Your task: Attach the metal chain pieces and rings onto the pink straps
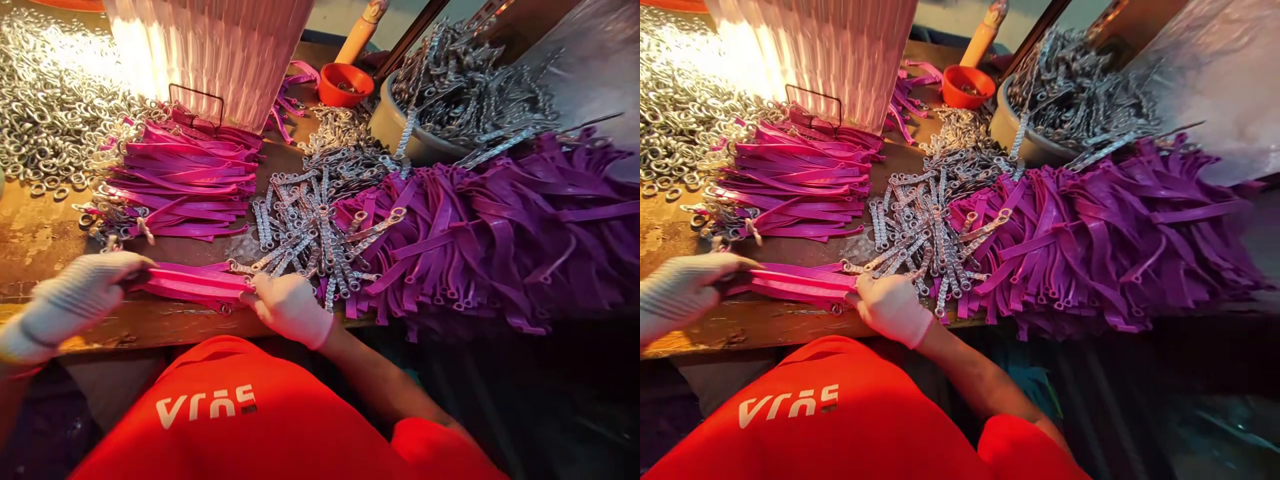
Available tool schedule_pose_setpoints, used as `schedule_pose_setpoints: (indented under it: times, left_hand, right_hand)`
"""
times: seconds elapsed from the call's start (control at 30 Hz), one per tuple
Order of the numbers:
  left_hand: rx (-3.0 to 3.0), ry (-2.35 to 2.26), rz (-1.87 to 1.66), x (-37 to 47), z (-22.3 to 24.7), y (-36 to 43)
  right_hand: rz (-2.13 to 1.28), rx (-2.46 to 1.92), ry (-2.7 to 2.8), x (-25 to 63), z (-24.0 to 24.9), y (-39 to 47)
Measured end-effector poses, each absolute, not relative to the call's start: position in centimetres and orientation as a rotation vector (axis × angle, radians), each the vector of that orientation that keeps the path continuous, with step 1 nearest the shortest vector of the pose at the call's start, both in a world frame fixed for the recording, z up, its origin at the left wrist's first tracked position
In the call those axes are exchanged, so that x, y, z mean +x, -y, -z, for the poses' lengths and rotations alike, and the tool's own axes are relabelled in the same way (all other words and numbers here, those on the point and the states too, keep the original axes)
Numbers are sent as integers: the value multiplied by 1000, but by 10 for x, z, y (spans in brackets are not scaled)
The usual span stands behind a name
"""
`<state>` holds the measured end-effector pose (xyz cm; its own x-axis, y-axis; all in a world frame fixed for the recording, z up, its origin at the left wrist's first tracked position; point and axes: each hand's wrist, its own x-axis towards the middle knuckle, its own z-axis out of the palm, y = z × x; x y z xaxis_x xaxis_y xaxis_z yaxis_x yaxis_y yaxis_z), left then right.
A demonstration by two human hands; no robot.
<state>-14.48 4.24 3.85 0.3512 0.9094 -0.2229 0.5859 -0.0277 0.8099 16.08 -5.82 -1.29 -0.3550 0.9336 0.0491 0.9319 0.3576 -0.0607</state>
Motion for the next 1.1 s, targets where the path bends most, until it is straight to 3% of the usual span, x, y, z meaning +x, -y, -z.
schedule_pose_setpoints:
  times: [0.2, 0.3, 0.43, 0.63, 0.87, 1.1]
  left_hand:
    - [2362, -1613, -211, -192, -53, -35]
    - [1854, -1821, -383, -156, -52, -12]
    - [921, -1241, -513, -98, -32, 1]
    - [436, -810, -405, -74, -7, -3]
    - [694, -935, -329, -71, -10, 10]
    - [1144, -882, -275, -67, -22, 1]
  right_hand:
    - [-128, -1733, 2513, 168, 6, 66]
    - [-108, -1752, 2481, 178, -5, 48]
    - [-171, -1667, 2657, 200, 11, 14]
    - [-337, -1622, 2348, 210, 41, -2]
    - [-583, -1306, 2153, 155, -6, 10]
    - [-195, -1222, 2722, 114, -26, 6]
